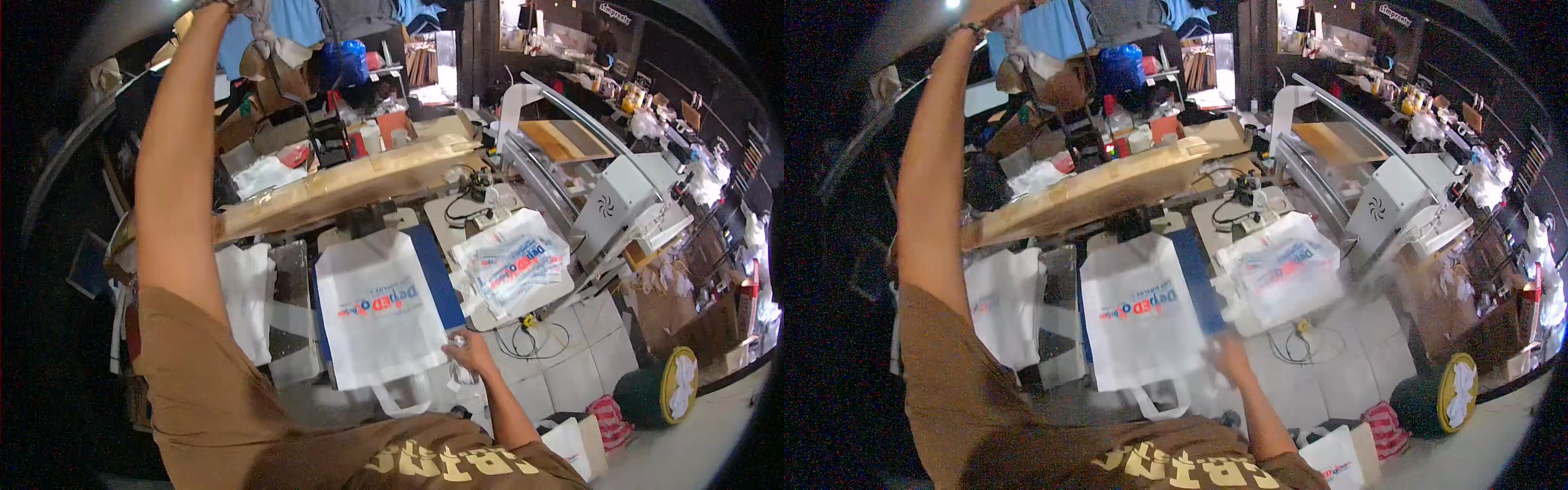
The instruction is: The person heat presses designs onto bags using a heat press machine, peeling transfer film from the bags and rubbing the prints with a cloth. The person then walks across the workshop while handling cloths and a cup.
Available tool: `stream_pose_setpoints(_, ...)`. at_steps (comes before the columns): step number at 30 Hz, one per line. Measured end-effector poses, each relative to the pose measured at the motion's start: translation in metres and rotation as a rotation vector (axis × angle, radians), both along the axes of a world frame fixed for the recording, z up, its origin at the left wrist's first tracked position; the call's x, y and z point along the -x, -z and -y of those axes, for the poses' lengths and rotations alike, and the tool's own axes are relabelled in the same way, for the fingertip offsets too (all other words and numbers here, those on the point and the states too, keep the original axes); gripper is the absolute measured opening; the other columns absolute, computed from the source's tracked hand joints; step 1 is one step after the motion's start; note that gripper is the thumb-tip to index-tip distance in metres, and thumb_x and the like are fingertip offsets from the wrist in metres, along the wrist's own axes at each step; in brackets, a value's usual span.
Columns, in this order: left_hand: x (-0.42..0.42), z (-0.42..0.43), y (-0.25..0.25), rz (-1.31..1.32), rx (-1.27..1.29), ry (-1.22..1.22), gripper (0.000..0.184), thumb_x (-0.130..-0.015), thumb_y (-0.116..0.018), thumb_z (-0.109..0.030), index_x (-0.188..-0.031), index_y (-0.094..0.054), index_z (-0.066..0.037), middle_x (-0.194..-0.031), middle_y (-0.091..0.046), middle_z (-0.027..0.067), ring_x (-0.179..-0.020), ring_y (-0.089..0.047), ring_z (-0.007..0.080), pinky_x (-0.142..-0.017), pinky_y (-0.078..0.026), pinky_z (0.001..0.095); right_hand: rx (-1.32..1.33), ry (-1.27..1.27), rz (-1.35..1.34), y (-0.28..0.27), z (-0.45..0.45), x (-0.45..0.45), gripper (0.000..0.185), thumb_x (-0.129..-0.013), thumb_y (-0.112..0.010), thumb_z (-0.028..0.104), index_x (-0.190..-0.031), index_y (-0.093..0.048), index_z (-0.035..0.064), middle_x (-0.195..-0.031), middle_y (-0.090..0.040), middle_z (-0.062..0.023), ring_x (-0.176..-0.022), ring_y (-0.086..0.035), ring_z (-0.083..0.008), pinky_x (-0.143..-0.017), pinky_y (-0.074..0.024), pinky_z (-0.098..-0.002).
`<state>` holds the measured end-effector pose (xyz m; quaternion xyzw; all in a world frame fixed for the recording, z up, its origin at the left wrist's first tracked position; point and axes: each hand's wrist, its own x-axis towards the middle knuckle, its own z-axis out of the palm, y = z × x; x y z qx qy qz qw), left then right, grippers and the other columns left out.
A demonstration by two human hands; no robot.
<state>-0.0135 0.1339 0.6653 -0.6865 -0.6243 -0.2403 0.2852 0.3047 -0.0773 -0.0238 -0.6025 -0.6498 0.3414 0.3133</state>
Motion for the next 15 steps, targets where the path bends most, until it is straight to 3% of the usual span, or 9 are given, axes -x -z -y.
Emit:
stream_pose_setpoints(2, -0.001, 0.028, 0.013, 0.077, -0.328, 0.524, 0.093, -0.075, -0.071, -0.066, -0.141, -0.046, -0.006, -0.116, -0.066, 0.0208, -0.100, -0.067, 0.0294, -0.093, -0.051, 0.0423, -0.029, -0.015, -0.025, 0.004, -0.005, -0.001, 0.039, -0.076, -0.081, 0.028, -0.100, -0.069, 0.0000, -0.077, -0.068, -0.0131, -0.068, -0.063, -0.0186, -0.064, -0.0514, -0.0343)
stream_pose_setpoints(4, -0.002, 0.068, 0.051, 0.293, -0.384, 0.490, 0.084, -0.080, -0.072, -0.057, -0.140, -0.047, -0.004, -0.114, -0.067, 0.0190, -0.098, -0.067, 0.0249, -0.090, -0.053, 0.0420, -0.042, -0.040, -0.050, 0.006, 0.003, -0.003, 0.039, -0.076, -0.081, 0.029, -0.100, -0.070, 0.0003, -0.077, -0.068, -0.0124, -0.068, -0.063, -0.0184, -0.064, -0.0513, -0.0343)
stream_pose_setpoints(6, -0.013, 0.169, 0.044, 0.385, 0.162, 0.368, 0.093, -0.081, -0.073, -0.054, -0.150, -0.032, -0.006, -0.125, -0.062, 0.0226, -0.112, -0.063, 0.0233, -0.099, -0.047, 0.0370, -0.066, -0.057, 0.011, -0.002, 0.000, -0.002, 0.040, -0.075, -0.082, 0.029, -0.100, -0.069, 0.0001, -0.076, -0.067, -0.0112, -0.066, -0.061, -0.0164, -0.063, -0.0508, -0.0336)
stream_pose_setpoints(7, 0.003, 0.147, 0.109, -0.055, -0.628, 0.551, 0.026, -0.084, -0.074, -0.024, -0.098, -0.069, -0.003, -0.097, -0.068, 0.0111, -0.093, -0.064, 0.0228, -0.086, -0.047, 0.0324, -0.007, -0.063, -0.041, -0.001, 0.002, -0.004, 0.037, -0.077, -0.081, 0.027, -0.100, -0.069, 0.0005, -0.078, -0.067, -0.0106, -0.065, -0.060, -0.0144, -0.061, -0.0500, -0.0323)
stream_pose_setpoints(9, -0.020, 0.236, 0.182, 0.002, -0.427, 0.495, 0.034, -0.081, -0.077, -0.032, -0.089, -0.065, 0.000, -0.078, -0.061, 0.0098, -0.072, -0.058, 0.0223, -0.074, -0.048, 0.0361, 0.018, -0.098, -0.022, 0.002, 0.013, -0.026, 0.036, -0.078, -0.080, 0.027, -0.100, -0.069, 0.0006, -0.077, -0.067, -0.0094, -0.064, -0.060, -0.0134, -0.059, -0.0491, -0.0313)
stream_pose_setpoints(10, -0.048, 0.273, 0.206, -0.203, -0.547, 0.646, 0.038, -0.070, -0.082, -0.029, -0.063, -0.053, -0.006, -0.058, -0.038, 0.0065, -0.054, -0.043, 0.0234, -0.048, -0.031, 0.0350, 0.032, -0.122, -0.016, 0.002, 0.014, -0.041, 0.034, -0.080, -0.079, 0.026, -0.100, -0.068, 0.0007, -0.077, -0.067, -0.0082, -0.063, -0.059, -0.0124, -0.058, -0.0483, -0.0302)
stream_pose_setpoints(12, -0.058, 0.308, 0.283, 0.071, -0.036, 0.723, 0.052, -0.067, -0.085, -0.042, -0.052, -0.048, -0.009, -0.053, -0.040, 0.0047, -0.047, -0.040, 0.0247, -0.045, -0.030, 0.0390, 0.014, 0.012, 0.033, 0.011, 0.024, -0.095, 0.026, -0.084, -0.075, 0.022, -0.097, -0.068, 0.0004, -0.076, -0.065, -0.0046, -0.063, -0.057, -0.0100, -0.057, -0.0462, -0.0276)
stream_pose_setpoints(13, -0.056, 0.317, 0.309, 0.089, 0.227, 0.819, 0.033, -0.068, -0.084, -0.041, -0.076, -0.069, -0.012, -0.060, -0.050, 0.0068, -0.052, -0.051, 0.0206, -0.048, -0.043, 0.0366, 0.064, 0.126, 0.100, 0.021, 0.022, -0.115, 0.024, -0.085, -0.074, 0.021, -0.096, -0.067, 0.0002, -0.075, -0.064, -0.0037, -0.064, -0.057, -0.0091, -0.058, -0.0461, -0.0269)
stream_pose_setpoints(15, -0.075, 0.313, 0.398, 0.254, 0.506, 0.785, 0.041, -0.071, -0.081, -0.046, -0.086, -0.072, -0.010, -0.063, -0.054, 0.0070, -0.057, -0.058, 0.0263, -0.051, -0.045, 0.0401, 0.030, 0.123, -0.040, -0.064, 0.020, -0.109, 0.030, -0.085, -0.072, 0.028, -0.099, -0.067, 0.0015, -0.090, -0.067, -0.0106, -0.081, -0.061, -0.0193, -0.071, -0.0478, -0.0343)
